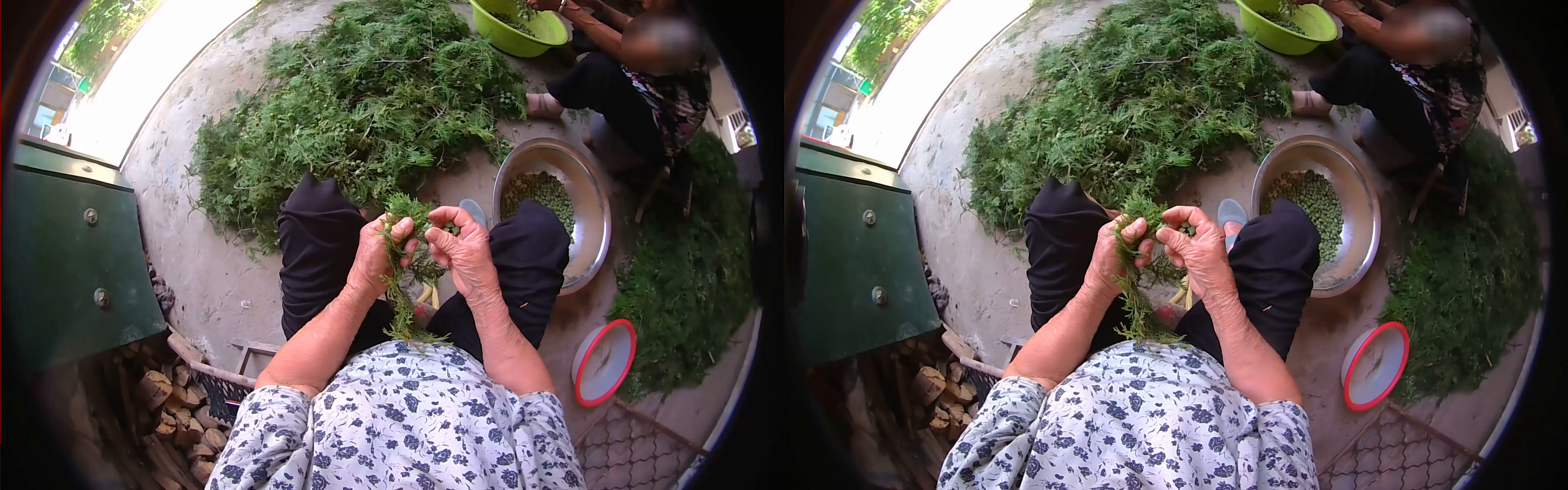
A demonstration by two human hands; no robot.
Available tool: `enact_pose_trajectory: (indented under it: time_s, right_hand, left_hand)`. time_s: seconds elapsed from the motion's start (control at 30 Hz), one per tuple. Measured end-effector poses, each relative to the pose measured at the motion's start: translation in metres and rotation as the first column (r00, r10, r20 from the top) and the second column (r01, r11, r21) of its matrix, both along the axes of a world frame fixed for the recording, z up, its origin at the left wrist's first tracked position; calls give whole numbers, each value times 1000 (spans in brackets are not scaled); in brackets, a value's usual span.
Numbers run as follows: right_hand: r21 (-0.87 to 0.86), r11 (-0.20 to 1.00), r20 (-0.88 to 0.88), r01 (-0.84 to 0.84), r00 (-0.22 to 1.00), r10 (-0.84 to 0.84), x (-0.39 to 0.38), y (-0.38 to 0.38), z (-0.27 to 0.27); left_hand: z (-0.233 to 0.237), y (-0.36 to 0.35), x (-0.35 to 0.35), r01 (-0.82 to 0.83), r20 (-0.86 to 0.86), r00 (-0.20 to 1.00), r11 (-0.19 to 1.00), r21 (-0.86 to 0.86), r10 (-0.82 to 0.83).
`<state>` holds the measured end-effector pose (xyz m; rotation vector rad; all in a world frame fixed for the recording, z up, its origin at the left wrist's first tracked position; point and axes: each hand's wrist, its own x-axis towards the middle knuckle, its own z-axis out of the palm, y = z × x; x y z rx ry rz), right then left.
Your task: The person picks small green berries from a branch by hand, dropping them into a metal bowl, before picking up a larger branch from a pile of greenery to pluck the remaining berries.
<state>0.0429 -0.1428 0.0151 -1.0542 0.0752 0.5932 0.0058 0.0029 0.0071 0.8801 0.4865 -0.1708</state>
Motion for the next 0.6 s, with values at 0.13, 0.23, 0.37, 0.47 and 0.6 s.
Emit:
enact_pose_trajectory:
  time_s: [0.13, 0.23, 0.37, 0.47, 0.6]
  right_hand:
    - [-241, 970, 146, 11, 989, 25, -3, 9, 1]
    - [-92, 992, 45, -82, 995, 86, -1, 2, -4]
    - [240, 971, -202, 19, 979, 30, 2, -6, -4]
    - [262, 960, -144, 95, 988, -59, 5, -7, 8]
    - [210, 978, -85, 16, 996, 2, -1, -4, 10]
  left_hand:
    - [12, -1, -2, 56, 22, 998, 992, 117, -59]
    - [15, 1, -1, 67, 6, 998, 977, 202, -69]
    - [11, 3, 0, 54, 10, 998, 991, 123, -56]
    - [15, -1, 0, 8, 12, 1000, 992, 125, -9]
    - [3, -2, -2, -5, 70, 998, 988, 153, -6]
